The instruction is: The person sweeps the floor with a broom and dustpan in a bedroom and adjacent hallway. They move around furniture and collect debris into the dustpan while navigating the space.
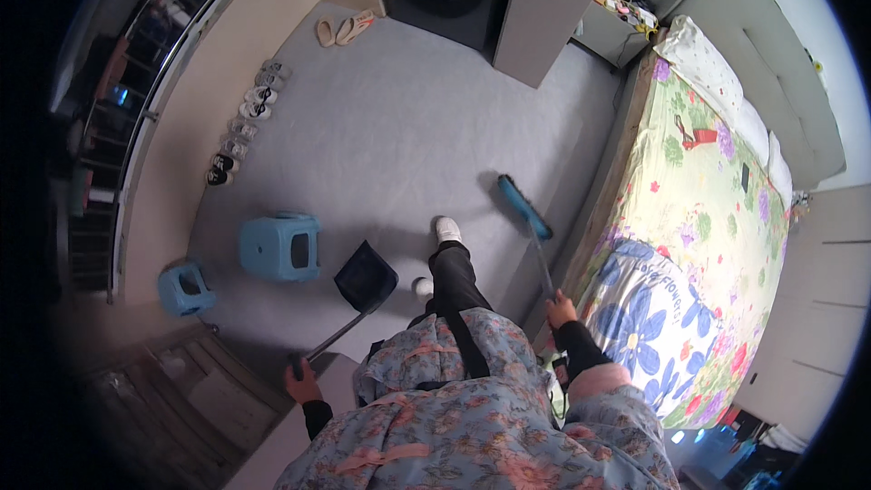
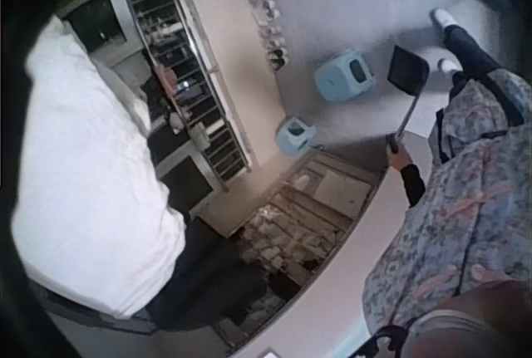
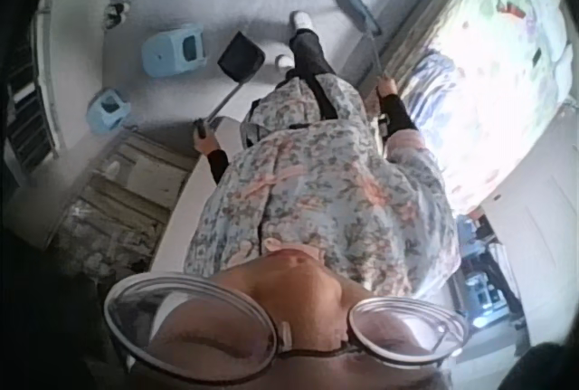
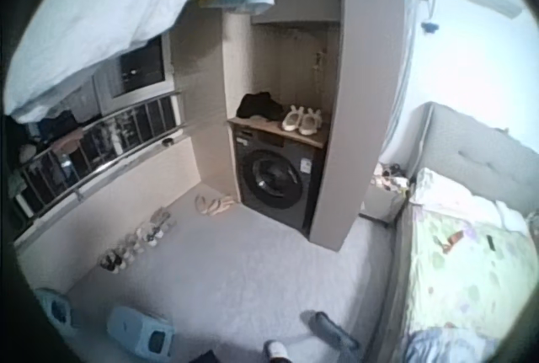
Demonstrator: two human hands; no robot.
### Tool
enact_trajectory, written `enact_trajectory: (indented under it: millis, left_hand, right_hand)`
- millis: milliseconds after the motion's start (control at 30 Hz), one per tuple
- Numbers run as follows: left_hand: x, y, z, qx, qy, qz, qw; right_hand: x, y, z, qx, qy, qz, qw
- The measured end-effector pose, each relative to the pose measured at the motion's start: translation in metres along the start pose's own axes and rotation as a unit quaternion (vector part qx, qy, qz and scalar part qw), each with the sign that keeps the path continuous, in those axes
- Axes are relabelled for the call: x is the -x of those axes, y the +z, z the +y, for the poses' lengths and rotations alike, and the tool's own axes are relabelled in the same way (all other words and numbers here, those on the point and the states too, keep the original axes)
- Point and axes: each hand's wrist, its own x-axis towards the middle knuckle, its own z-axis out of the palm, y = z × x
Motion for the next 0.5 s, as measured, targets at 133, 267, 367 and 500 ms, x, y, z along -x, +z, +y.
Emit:
enact_trajectory:
  millis: [133, 267, 367, 500]
  left_hand:
    - [-0.033, 0.012, 0.043, -0.092, 0.071, -0.045, 0.992]
    - [-0.060, 0.031, 0.100, -0.160, 0.100, -0.056, 0.980]
    - [-0.072, 0.044, 0.137, -0.157, 0.137, -0.067, 0.976]
    - [-0.097, 0.053, 0.167, -0.173, 0.143, -0.056, 0.973]
  right_hand:
    - [-0.044, -0.007, -0.051, 0.078, -0.054, 0.095, 0.991]
    - [-0.097, -0.008, -0.079, 0.024, 0.021, 0.082, 0.996]
    - [-0.129, 0.002, -0.075, 0.105, -0.026, 0.102, 0.989]
    - [-0.114, 0.032, -0.046, 0.156, 0.029, 0.102, 0.982]
